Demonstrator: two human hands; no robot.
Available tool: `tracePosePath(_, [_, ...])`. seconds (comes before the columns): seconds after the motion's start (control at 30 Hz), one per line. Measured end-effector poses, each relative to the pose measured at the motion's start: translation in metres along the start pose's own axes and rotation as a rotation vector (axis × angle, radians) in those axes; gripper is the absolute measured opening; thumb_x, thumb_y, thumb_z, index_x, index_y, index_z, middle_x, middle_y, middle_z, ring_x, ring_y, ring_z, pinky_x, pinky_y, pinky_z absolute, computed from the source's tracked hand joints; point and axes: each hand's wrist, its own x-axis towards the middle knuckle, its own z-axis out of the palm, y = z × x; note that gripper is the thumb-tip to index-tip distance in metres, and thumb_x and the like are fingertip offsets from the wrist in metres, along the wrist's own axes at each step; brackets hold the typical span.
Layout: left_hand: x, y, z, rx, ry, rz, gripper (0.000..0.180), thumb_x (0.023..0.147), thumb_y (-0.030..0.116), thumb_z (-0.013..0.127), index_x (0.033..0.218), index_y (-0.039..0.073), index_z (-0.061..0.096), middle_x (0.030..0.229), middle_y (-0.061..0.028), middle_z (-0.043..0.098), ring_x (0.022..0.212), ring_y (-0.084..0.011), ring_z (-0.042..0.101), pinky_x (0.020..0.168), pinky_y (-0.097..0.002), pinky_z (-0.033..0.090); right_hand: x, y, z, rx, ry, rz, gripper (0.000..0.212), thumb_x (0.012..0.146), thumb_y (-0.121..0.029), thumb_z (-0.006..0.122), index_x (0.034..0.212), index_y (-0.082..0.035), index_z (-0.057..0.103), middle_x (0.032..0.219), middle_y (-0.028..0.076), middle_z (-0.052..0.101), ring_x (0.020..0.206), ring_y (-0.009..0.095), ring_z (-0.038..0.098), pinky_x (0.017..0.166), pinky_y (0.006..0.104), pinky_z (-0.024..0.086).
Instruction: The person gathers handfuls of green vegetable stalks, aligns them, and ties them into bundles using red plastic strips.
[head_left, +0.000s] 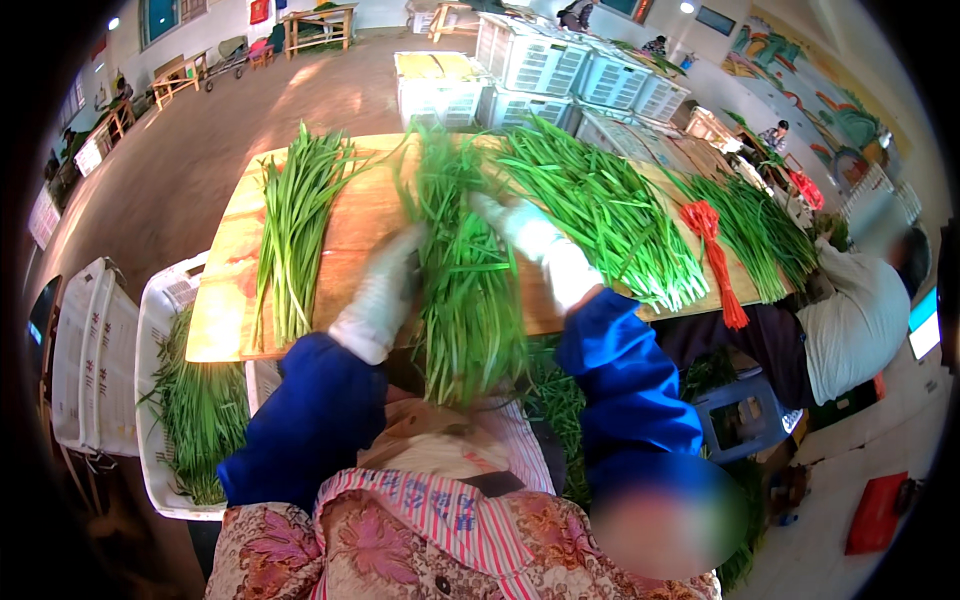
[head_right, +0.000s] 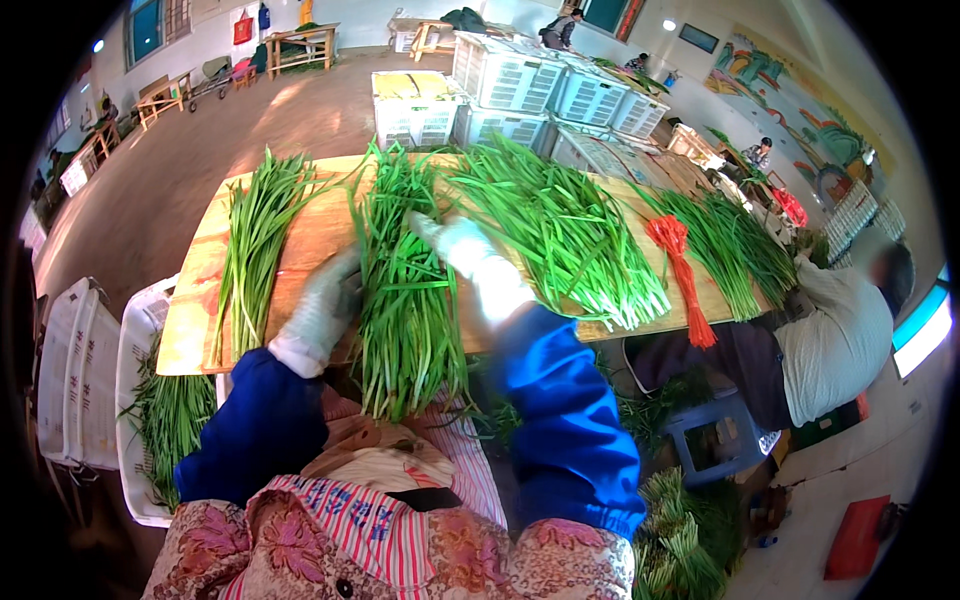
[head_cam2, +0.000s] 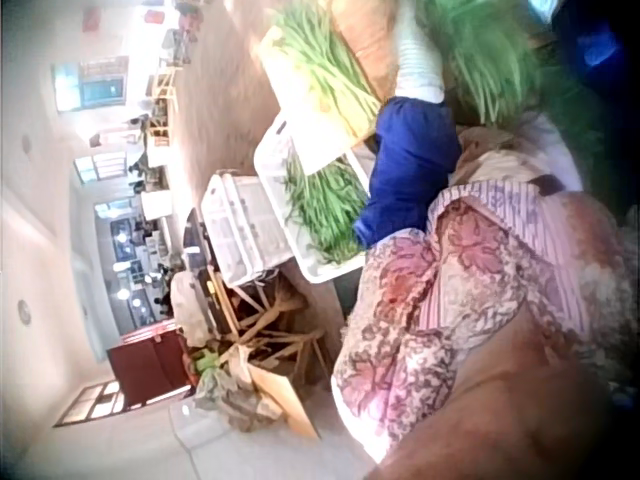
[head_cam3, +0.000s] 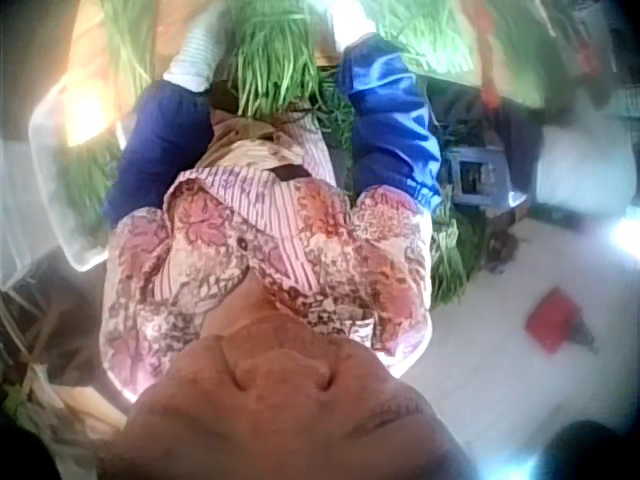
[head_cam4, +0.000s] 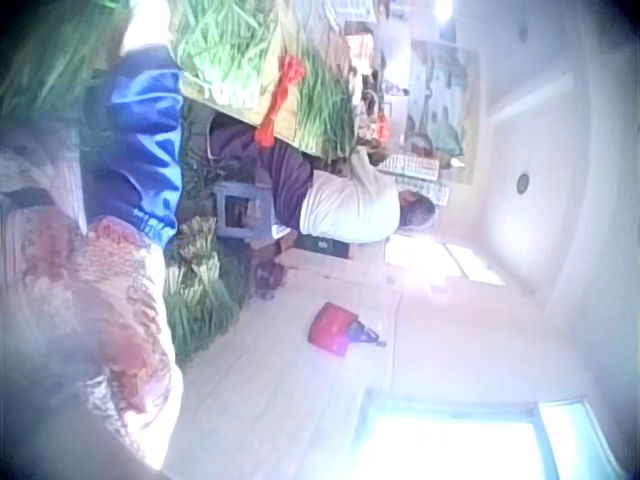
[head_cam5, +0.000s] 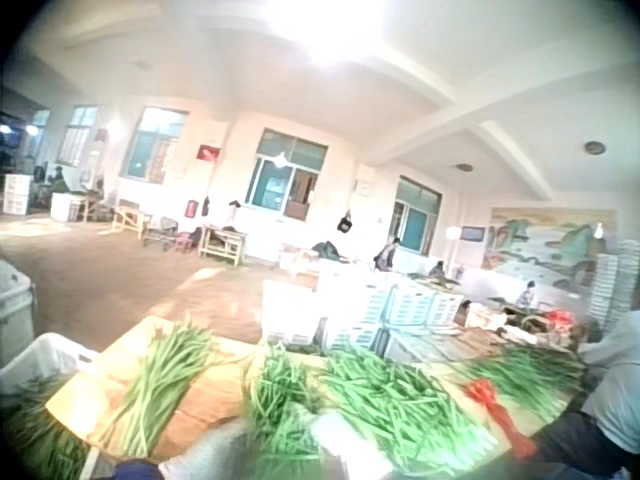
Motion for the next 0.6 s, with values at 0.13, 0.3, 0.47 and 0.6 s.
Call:
tracePosePath(0.13, [0.009,-0.006,0.015,-0.093,0.077,-0.056,0.03,0.089,0.022,0.058,0.111,0.003,0.057,0.098,-0.0084,0.064,0.087,-0.0197,0.061,0.079,-0.0328,0.05,-0.003,-0.042,0.032,0.154,-0.021,0.24,0.066,0.078,-0.047,0.065,0.116,0.007,0.055,0.105,0.022,0.062,0.097,0.027,0.061,0.085,0.0324,0.046])
tracePosePath(0.3, [0.002,-0.018,0.032,-0.076,-0.185,-0.019,0.03,0.09,0.017,0.057,0.115,0.002,0.055,0.103,-0.0063,0.062,0.094,-0.0169,0.059,0.082,-0.0315,0.049,-0.066,-0.102,-0.005,0.46,0.053,0.017,0.051,0.08,-0.027,0.068,0.118,0.002,0.054,0.098,0.012,0.064,0.085,0.018,0.06,0.077,0.0309,0.048])
tracePosePath(0.47, [-0.038,0.028,0.123,0.154,-0.508,0.259,0.043,0.086,0.017,0.062,0.124,0.003,0.048,0.112,-0.0049,0.057,0.101,-0.0136,0.055,0.088,-0.0293,0.045,-0.116,-0.162,-0.068,0.381,0.134,-0.228,0.036,0.082,-0.021,0.065,0.112,-0.002,0.059,0.094,0.003,0.064,0.08,0.011,0.059,0.069,0.0249,0.048])
tracePosePath(0.6, [-0.033,0.073,0.168,0.389,-0.794,0.505,0.044,0.085,0.014,0.062,0.124,0.002,0.047,0.111,-0.0044,0.057,0.102,-0.0139,0.055,0.089,-0.0288,0.044,-0.129,-0.201,-0.102,0.187,0.302,-0.491,0.026,0.082,-0.02,0.063,0.101,-0.003,0.062,0.086,0.003,0.063,0.071,0.009,0.058,0.06,0.0225,0.047])
